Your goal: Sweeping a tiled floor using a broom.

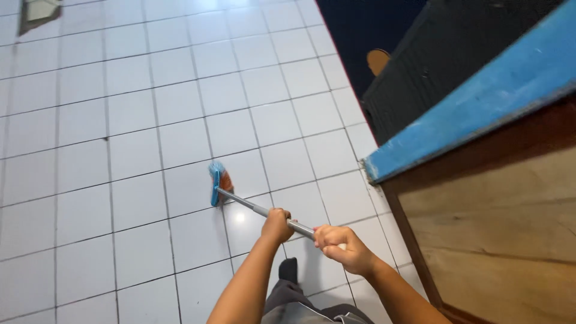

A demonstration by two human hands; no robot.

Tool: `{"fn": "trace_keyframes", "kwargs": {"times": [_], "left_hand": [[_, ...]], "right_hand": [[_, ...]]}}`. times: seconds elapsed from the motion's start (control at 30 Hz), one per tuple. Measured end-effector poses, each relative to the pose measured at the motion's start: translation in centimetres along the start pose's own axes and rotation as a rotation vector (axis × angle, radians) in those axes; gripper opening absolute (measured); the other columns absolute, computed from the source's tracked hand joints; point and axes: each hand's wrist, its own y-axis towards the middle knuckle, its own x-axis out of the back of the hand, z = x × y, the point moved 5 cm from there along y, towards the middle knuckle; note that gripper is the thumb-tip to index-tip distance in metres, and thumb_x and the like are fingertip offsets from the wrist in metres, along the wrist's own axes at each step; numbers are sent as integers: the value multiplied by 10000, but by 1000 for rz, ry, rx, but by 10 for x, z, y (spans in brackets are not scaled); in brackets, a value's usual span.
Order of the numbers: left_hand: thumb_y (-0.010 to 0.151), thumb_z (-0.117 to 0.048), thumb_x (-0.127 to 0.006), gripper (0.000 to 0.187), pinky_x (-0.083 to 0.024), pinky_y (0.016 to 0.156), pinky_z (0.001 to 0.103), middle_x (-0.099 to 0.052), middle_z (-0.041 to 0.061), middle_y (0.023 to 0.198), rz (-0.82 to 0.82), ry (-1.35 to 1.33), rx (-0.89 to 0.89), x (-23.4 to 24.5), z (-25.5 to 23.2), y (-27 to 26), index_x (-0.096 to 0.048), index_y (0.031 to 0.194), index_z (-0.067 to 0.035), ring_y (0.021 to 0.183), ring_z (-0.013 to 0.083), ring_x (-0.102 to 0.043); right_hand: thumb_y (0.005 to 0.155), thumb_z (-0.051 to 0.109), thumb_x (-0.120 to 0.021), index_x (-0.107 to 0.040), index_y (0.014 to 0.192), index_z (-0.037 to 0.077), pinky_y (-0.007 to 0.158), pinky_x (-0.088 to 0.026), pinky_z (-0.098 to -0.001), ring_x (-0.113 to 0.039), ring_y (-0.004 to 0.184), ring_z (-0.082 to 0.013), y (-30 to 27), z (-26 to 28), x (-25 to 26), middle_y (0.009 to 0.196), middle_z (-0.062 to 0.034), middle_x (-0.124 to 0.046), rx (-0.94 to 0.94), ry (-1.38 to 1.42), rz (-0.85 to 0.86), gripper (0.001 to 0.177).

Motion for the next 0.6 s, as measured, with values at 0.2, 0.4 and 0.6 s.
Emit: {"fn": "trace_keyframes", "kwargs": {"times": [0.2, 0.4, 0.6], "left_hand": [[835, -403, -794, 407, -516, 844, 492, -698, 223, 834, -172, -79, -175, 41, -62, 28, -721, 722, -19, 933, 417, -623], [744, -384, -894, 466, -506, 818, 481, -647, 222, 673, -218, -312, -359, 75, -197, 50, -644, 597, -19, 744, 429, -631], [616, -297, -833, 400, -538, 837, 443, -697, 203, 909, -189, -514, -499, -24, -212, 159, -735, 897, -30, 917, 407, -688]], "right_hand": [[768, 45, -554, -461, 590, 24, 894, -469, -459, -492, 735, -224, 20, 58, 37, 660, -75, -490, 183, -41, -53, 202], [783, 105, -577, -403, 606, 66, 719, -424, -398, -440, 650, -198, 31, 154, 78, 614, -55, -459, 253, -130, -19, 251], [779, 123, -645, -495, 613, 36, 681, -430, -361, -507, 674, -203, 70, 121, 132, 616, -80, -516, 173, -638, 88, 240]]}}
